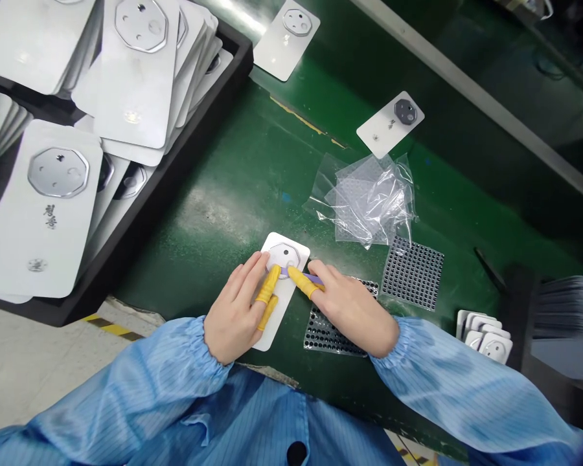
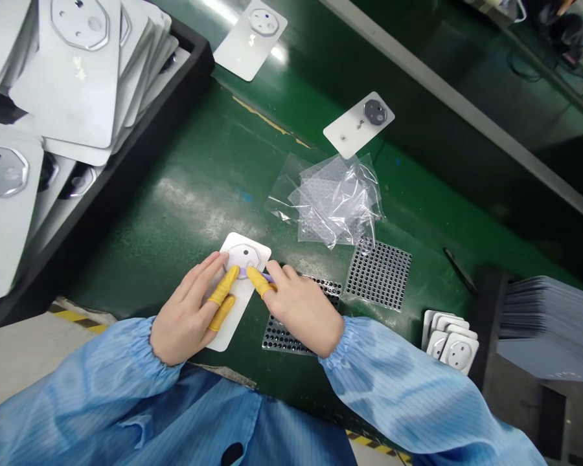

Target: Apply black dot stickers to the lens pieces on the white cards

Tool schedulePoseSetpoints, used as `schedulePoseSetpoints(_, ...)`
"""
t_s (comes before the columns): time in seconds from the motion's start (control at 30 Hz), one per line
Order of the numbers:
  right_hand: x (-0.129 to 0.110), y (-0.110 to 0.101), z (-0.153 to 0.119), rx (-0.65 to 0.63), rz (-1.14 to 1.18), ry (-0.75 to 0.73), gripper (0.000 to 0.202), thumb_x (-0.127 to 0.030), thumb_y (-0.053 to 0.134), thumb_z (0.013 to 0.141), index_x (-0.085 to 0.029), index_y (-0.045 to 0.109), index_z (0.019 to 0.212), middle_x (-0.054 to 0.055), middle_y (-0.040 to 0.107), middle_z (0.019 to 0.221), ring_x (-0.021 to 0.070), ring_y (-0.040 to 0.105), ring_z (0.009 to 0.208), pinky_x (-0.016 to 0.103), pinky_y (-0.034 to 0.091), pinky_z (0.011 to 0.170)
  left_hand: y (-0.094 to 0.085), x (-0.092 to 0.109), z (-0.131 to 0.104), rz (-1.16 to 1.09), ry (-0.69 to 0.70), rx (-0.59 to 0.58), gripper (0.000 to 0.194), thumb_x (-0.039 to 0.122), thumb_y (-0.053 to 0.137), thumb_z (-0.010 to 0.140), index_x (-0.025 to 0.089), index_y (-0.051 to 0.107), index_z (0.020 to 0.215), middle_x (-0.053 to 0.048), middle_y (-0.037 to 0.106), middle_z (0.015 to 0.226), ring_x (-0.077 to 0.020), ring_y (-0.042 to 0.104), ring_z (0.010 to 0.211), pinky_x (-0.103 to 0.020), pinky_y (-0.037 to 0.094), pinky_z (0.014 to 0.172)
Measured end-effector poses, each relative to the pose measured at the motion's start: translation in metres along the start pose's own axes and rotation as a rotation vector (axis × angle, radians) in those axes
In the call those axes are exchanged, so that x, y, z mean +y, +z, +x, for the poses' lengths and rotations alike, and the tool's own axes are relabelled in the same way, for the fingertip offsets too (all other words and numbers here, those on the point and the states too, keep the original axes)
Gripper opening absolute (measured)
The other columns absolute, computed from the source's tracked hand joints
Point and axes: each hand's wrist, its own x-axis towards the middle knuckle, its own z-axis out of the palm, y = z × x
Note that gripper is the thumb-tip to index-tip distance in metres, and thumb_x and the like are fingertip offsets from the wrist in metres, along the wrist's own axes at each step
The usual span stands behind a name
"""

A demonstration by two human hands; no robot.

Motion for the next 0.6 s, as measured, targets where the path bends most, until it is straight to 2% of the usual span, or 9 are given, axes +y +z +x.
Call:
schedulePoseSetpoints(0.13,0.0,0.006,-0.001,0.044,0.033,-0.001,0.046,-0.011,0.039,0.094,-0.016,0.04,0.139,0.016,0.054,0.114,0.0246,0.057,0.092,0.038,0.06,0.061,-0.001,0.002,0.002,0.038,-0.006,-0.008,0.026,-0.001,0.053,0.072,0.006,0.056,0.097,-0.031,0.034,0.145,-0.0449,0.035,0.135,-0.058,0.047,0.098)
schedulePoseSetpoints(0.27,0.002,0.008,-0.003,0.084,0.058,0.015,0.045,-0.007,0.039,0.092,-0.018,0.046,0.134,0.013,0.051,0.113,0.0225,0.057,0.091,0.034,0.058,0.059,0.001,0.001,0.003,0.046,0.027,0.001,0.027,-0.001,0.052,0.069,0.005,0.056,0.094,-0.033,0.028,0.147,-0.0468,0.033,0.135,-0.058,0.047,0.099)
schedulePoseSetpoints(0.43,0.012,0.012,-0.002,0.123,0.169,-0.028,0.054,0.002,0.039,0.082,-0.018,0.048,0.132,0.011,0.048,0.116,0.0174,0.056,0.085,0.03,0.055,0.059,0.005,-0.005,0.0,-0.002,0.086,0.062,0.024,0.0,0.052,0.073,0.006,0.055,0.097,-0.031,0.023,0.15,-0.0452,0.029,0.138,-0.058,0.044,0.102)
schedulePoseSetpoints(0.5,0.019,0.009,-0.003,0.182,0.298,-0.044,0.055,0.003,0.039,0.08,-0.018,0.05,0.13,0.01,0.048,0.118,0.0147,0.056,0.081,0.031,0.055,0.063,0.006,-0.008,-0.001,-0.017,0.085,0.088,0.022,0.002,0.052,0.078,0.006,0.054,0.1,-0.031,0.028,0.149,-0.0426,0.03,0.139,-0.057,0.044,0.104)
schedulePoseSetpoints(0.6,0.028,-0.001,-0.013,0.38,0.538,-0.043,0.047,-0.002,0.041,0.084,-0.02,0.054,0.126,0.009,0.05,0.119,0.0153,0.057,0.089,0.033,0.054,0.075,0.007,-0.009,-0.002,-0.002,0.081,0.093,0.025,0.005,0.053,0.083,0.004,0.053,0.108,-0.03,0.031,0.148,-0.041,0.031,0.139,-0.056,0.045,0.104)
